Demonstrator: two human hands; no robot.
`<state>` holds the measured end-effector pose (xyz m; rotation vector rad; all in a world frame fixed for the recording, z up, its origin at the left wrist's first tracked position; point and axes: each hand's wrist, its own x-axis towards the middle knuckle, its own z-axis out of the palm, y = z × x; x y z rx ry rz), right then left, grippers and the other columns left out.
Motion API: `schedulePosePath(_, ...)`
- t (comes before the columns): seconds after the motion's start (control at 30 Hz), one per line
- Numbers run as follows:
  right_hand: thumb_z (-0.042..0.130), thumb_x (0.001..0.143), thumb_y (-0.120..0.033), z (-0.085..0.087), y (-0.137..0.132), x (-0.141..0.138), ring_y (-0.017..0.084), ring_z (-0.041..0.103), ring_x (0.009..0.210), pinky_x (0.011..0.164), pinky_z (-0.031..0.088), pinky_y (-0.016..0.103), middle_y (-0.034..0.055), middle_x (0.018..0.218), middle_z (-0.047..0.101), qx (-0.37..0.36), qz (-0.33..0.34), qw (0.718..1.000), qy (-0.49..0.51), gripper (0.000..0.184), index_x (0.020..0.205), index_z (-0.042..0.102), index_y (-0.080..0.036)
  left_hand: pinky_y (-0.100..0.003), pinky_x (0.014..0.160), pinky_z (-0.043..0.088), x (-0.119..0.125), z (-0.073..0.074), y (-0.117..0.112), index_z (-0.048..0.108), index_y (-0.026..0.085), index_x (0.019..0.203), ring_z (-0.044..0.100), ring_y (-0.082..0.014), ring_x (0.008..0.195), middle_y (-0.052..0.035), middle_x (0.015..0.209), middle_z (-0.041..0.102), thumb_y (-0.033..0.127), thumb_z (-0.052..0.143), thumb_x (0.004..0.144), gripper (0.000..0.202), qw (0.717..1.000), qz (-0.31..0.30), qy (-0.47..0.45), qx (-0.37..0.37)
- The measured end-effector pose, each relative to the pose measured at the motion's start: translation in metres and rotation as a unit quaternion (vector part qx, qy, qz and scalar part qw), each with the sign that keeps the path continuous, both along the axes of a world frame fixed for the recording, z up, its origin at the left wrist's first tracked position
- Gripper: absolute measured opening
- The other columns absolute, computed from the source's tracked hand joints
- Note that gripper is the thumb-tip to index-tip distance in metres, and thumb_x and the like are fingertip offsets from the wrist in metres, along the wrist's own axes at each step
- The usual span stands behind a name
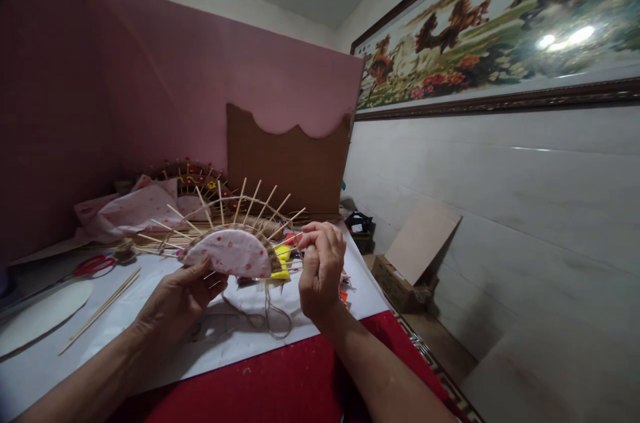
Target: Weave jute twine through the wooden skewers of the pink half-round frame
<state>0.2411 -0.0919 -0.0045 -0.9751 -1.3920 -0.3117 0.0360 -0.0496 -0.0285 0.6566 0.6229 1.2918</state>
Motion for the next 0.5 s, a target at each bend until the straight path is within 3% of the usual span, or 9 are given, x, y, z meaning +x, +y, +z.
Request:
schedulePosePath(0.33, 0.03, 0.089, -0.021, -0.0015, 0.0014, -0.0022, 0.02, 0.051, 0.09, 0.085, 0.037, 0.04, 0.0049, 0.087, 0.056, -0.005, 0.015, 1.0, 0.018, 0.023, 0.074, 0.048, -0.02, -0.026, 0.056, 0.051, 0.002, 0.006, -0.004, 0.064, 0.013, 0.078, 0.06, -0.0144, 0.056, -0.0053, 0.066, 0.067, 0.009, 0.064, 0.068, 0.01, 1.0, 0.015, 0.004, -0.009)
schedulePosePath(0.5, 0.029, 0.091, -0.023, -0.0004, 0.0036, -0.002, 0.019, 0.05, 0.08, 0.078, 0.039, 0.037, 0.0032, 0.076, 0.052, 0.001, 0.011, 1.0, 0.021, 0.026, 0.069, 0.043, -0.021, -0.026, 0.056, 0.051, 0.0009, 0.004, -0.003, 0.065, 0.014, 0.081, 0.06, -0.0145, 0.057, -0.0058, 0.068, 0.067, 0.012, 0.065, 0.068, 0.013, 1.0, 0.012, 0.012, 0.006)
